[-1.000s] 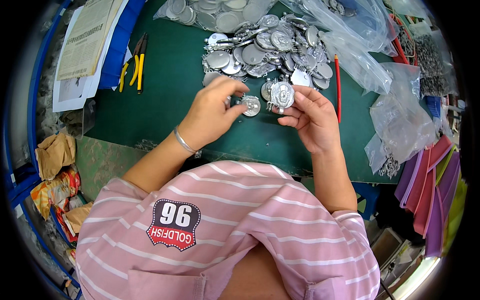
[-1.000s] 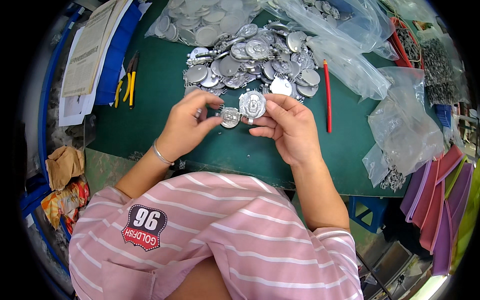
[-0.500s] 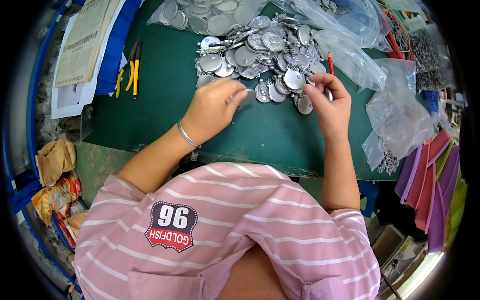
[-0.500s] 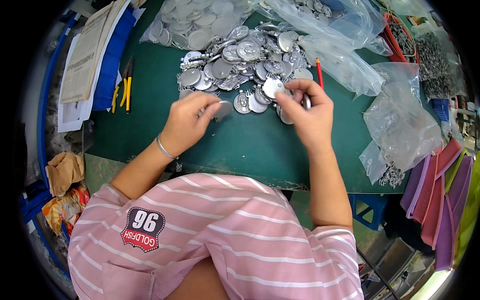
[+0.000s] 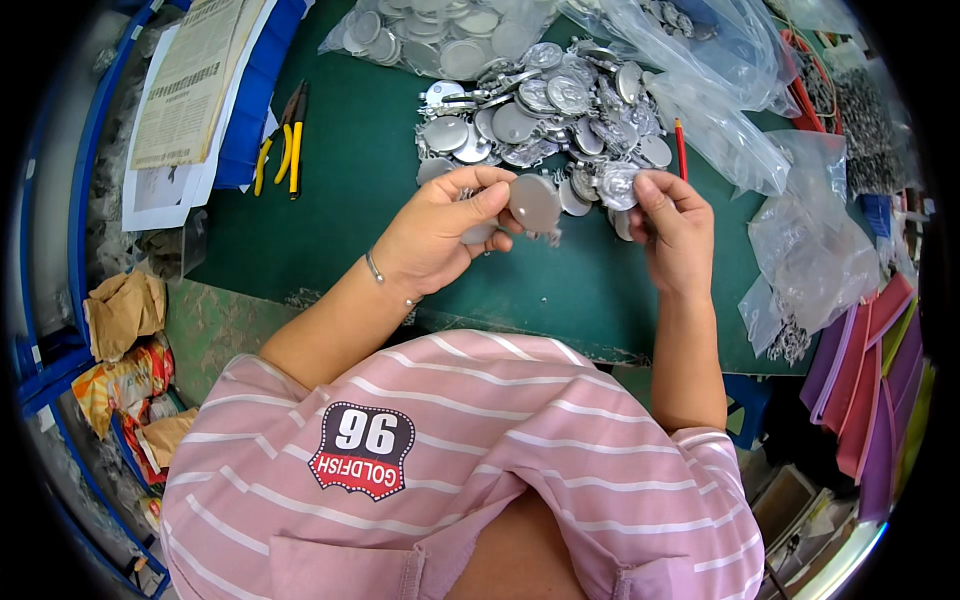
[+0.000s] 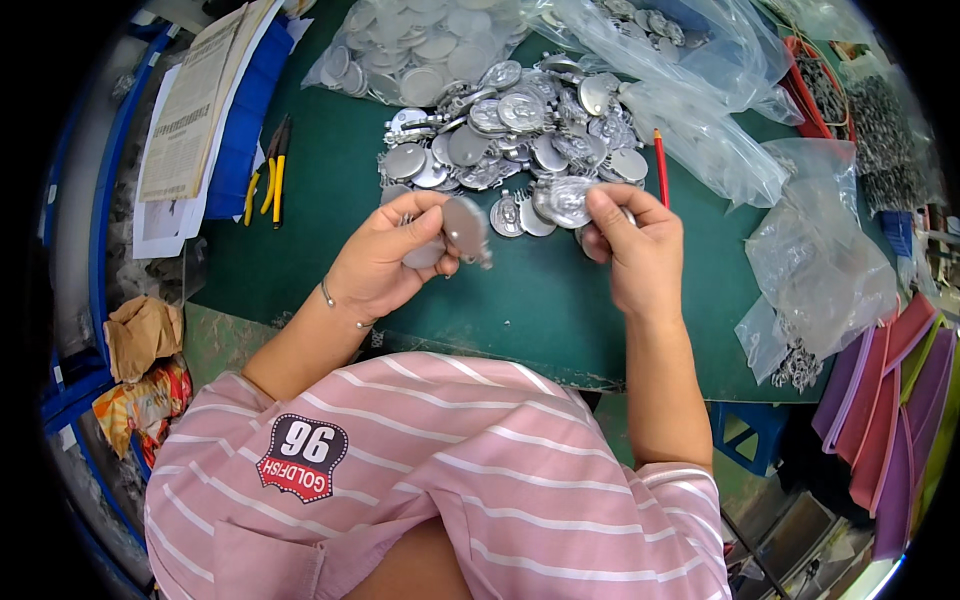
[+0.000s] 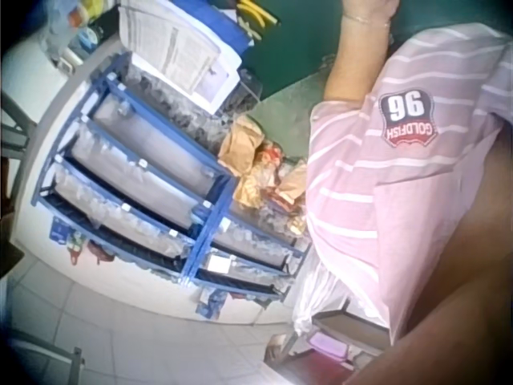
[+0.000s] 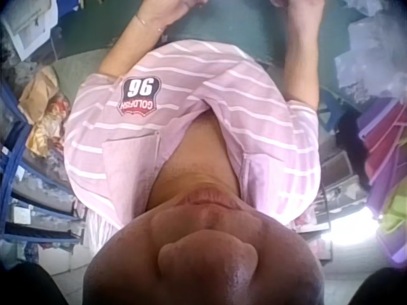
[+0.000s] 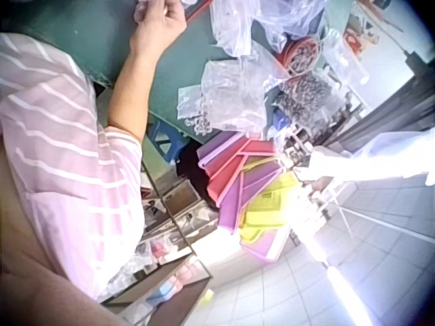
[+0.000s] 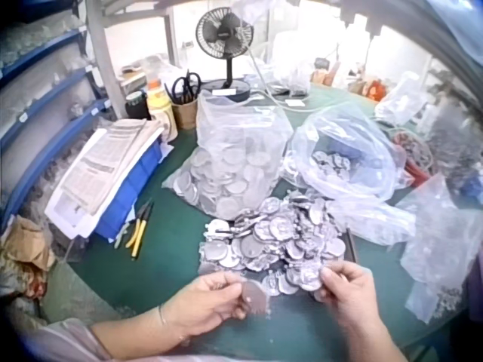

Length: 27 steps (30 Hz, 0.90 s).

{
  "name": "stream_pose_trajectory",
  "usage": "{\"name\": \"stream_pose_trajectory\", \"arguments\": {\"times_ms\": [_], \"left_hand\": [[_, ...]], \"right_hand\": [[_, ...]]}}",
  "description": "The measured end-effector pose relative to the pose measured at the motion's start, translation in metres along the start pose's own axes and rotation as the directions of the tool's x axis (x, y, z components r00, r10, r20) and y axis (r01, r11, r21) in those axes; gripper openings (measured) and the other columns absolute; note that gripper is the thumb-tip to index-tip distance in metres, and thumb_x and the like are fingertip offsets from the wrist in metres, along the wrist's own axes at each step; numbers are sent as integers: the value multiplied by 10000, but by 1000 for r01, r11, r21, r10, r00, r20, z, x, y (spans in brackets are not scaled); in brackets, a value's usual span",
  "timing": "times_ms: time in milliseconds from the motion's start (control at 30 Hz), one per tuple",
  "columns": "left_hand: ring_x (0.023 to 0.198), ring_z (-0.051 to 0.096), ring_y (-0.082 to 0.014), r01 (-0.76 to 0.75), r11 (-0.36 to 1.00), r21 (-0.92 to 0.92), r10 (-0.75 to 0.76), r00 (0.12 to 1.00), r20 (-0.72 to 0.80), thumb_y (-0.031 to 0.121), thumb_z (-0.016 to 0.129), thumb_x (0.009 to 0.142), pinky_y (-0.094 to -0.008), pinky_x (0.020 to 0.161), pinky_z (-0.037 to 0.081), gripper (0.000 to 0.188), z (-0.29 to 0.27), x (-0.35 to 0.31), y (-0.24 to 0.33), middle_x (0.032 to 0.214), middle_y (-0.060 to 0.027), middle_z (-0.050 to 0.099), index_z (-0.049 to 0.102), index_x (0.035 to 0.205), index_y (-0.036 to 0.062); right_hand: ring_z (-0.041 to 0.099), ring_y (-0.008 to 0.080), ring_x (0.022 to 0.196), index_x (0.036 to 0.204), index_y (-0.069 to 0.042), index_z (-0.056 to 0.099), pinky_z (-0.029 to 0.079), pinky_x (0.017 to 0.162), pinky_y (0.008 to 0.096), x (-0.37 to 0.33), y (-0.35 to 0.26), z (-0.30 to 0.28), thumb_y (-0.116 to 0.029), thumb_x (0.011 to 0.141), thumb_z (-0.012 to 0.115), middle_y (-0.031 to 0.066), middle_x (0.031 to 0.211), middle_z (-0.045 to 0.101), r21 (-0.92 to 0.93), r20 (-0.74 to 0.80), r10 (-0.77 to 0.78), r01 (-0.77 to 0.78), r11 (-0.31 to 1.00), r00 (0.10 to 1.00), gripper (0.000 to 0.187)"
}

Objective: The person picks up metal medallions and small metal rings from a table, fits the rings into the holes at the top of the medallions, and places the assembled items into plastic bags.

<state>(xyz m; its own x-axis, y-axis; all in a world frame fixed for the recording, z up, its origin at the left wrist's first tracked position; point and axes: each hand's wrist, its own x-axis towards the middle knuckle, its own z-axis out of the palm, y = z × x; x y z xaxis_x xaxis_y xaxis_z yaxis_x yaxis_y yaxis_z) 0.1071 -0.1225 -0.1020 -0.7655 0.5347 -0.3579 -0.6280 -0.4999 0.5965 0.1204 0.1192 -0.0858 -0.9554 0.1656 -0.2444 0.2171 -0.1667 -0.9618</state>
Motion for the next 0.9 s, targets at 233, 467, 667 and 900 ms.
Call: {"name": "stream_pose_trajectory", "arguments": {"times_ms": [233,467,667,900], "left_hand": [[802,491,-174,283,869,-406,-185,947,264,410,414,918,-285,564,417,399,9,-2,3,890,-72,501,504,1086,59],[686,449,-114,44,994,100,-47,999,26,226,566,868,-238,553,384,236,15,-1,2,800,-26,503,548,1010,38],[698,537,-141,-347,168,923,408,877,255,23,686,702,-230,663,442,256,18,14,2,872,-61,587,589,937,-1],[892,552,-311,-487,-276,829,378,738,559,96,718,658,-363,768,461,403,31,40,-19,1039,-132,549,563,1019,5]], "right_hand": [[610,151,594,959,29,585,492,477,245,-15,1,11,-85,805,637,86,728,615,271,157,126,-165,948,979,198],[618,261,810,1101,-30,518,557,605,343,-16,12,-1,-13,756,629,162,922,592,521,370,17,-222,824,929,363],[549,232,849,1132,-83,429,506,558,286,-11,15,-23,-96,740,652,123,960,515,686,489,-156,-268,676,858,452],[542,171,720,930,-54,580,443,540,289,-2,-2,-11,-51,685,716,54,796,528,-374,123,-145,181,910,982,280]]}}
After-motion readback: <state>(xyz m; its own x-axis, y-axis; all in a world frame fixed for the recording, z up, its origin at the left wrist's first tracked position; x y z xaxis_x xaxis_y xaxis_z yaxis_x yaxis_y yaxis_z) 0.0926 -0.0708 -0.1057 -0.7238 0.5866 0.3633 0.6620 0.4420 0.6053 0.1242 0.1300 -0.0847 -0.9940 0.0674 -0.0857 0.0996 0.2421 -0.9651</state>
